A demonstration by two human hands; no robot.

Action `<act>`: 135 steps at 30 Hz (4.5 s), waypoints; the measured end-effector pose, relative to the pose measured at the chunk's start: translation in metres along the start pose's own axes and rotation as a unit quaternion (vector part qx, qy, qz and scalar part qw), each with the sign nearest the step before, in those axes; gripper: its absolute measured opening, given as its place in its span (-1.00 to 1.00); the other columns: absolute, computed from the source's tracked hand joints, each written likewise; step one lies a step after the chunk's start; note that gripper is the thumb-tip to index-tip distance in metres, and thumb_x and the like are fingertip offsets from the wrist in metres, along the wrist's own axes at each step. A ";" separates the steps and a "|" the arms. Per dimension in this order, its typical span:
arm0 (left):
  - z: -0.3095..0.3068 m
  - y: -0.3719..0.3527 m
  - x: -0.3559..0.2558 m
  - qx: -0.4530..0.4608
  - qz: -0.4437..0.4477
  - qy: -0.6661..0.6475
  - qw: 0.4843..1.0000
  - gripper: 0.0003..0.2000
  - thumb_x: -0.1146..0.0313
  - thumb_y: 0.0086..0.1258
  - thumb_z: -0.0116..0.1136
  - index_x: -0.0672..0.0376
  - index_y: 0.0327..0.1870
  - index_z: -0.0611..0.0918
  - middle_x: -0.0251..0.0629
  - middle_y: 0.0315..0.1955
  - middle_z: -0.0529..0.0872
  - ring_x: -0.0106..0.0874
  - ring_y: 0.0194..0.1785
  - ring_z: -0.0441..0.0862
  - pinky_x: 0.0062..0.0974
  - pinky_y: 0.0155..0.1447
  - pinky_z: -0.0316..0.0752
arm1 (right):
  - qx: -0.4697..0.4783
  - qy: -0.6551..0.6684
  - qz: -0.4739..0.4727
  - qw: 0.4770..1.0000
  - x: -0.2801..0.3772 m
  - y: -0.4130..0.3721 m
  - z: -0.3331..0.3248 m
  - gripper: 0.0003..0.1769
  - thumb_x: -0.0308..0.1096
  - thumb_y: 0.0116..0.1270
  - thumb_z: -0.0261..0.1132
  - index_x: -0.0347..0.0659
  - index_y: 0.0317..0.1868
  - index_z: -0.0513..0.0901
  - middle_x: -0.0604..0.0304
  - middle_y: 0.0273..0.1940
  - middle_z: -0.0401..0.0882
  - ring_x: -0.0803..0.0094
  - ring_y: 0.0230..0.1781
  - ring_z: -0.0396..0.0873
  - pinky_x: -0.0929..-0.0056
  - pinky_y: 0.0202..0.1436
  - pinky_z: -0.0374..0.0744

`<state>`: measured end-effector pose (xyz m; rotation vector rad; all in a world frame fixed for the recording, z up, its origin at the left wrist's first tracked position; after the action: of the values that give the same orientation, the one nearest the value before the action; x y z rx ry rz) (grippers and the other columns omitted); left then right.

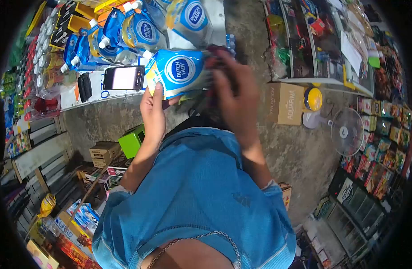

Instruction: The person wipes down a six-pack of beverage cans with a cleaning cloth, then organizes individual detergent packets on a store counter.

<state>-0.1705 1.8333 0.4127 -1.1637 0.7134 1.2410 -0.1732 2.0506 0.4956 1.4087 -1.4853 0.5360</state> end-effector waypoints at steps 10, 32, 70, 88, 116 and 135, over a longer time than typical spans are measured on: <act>-0.016 -0.021 0.010 0.085 0.005 0.052 0.995 -0.67 0.23 0.77 0.04 0.27 0.29 0.65 -0.37 0.04 0.80 -0.63 0.01 0.68 -0.57 0.12 0.53 | 0.040 -0.091 -0.152 0.983 -0.015 -0.019 0.071 -0.57 -0.47 0.32 0.40 -0.10 0.21 0.76 -0.07 0.30 0.65 -0.06 0.27 0.65 0.07 0.32 0.60; -0.018 -0.025 0.010 0.096 0.015 0.095 0.991 -0.66 0.28 0.77 0.02 0.34 0.33 0.62 -0.35 0.00 0.79 -0.66 0.00 0.63 -0.60 0.10 0.52 | 0.144 -0.028 -0.319 0.936 -0.018 -0.016 0.061 -0.67 -0.57 0.33 0.35 -0.19 0.09 0.79 -0.02 0.27 0.68 0.03 0.26 0.70 0.17 0.34 0.65; -0.026 0.013 0.005 0.119 0.049 -0.048 0.991 -0.58 0.17 0.55 0.07 0.28 0.24 0.63 -0.07 -0.10 0.75 -0.32 -0.09 0.69 -0.28 0.10 0.58 | 0.095 -0.193 -0.320 0.923 -0.053 0.012 0.027 -0.42 -0.46 0.15 0.43 0.12 0.23 0.83 0.05 0.39 0.55 0.00 0.38 0.55 0.07 0.43 0.56; -0.129 0.038 -0.095 -0.311 0.281 0.381 0.825 -0.41 0.32 0.62 0.22 0.22 0.59 0.35 0.07 0.55 0.33 0.04 0.60 0.34 -0.14 0.50 0.45 | 0.089 -0.068 -0.196 0.974 -0.063 0.035 0.003 -0.50 -0.50 0.24 0.51 -0.03 0.23 0.82 -0.06 0.40 0.52 0.04 0.41 0.53 0.19 0.47 0.53; -0.055 0.032 -0.043 -0.136 0.124 0.478 0.859 -0.55 0.02 0.45 0.40 0.28 0.06 0.68 -0.04 -0.05 0.66 -0.01 0.16 0.56 -0.09 0.22 0.48 | 0.106 -0.036 -0.152 0.982 -0.074 -0.001 0.005 -0.38 -0.66 0.13 0.41 0.00 0.23 0.83 -0.04 0.38 0.53 0.06 0.38 0.53 0.16 0.48 0.50; -0.090 0.043 -0.082 -0.343 0.166 0.653 0.655 -0.05 -0.17 0.29 0.49 0.47 0.45 0.39 0.31 0.33 0.40 0.18 0.33 0.47 0.04 0.41 0.43 | 0.131 -0.033 -0.161 0.978 -0.069 0.002 0.013 -0.36 -0.70 0.15 0.38 0.01 0.25 0.81 -0.03 0.39 0.51 0.06 0.41 0.50 0.17 0.49 0.50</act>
<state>-0.2163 1.7176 0.4480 -2.7432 1.6254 0.7514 -0.1899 2.0743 0.4317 1.8490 -1.2339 0.4968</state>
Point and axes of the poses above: each hand's wrist, its own y-axis towards the middle knuckle, its own z-axis out of the palm, x = y × z, the point moved 6 cm from there along y, towards the middle knuckle
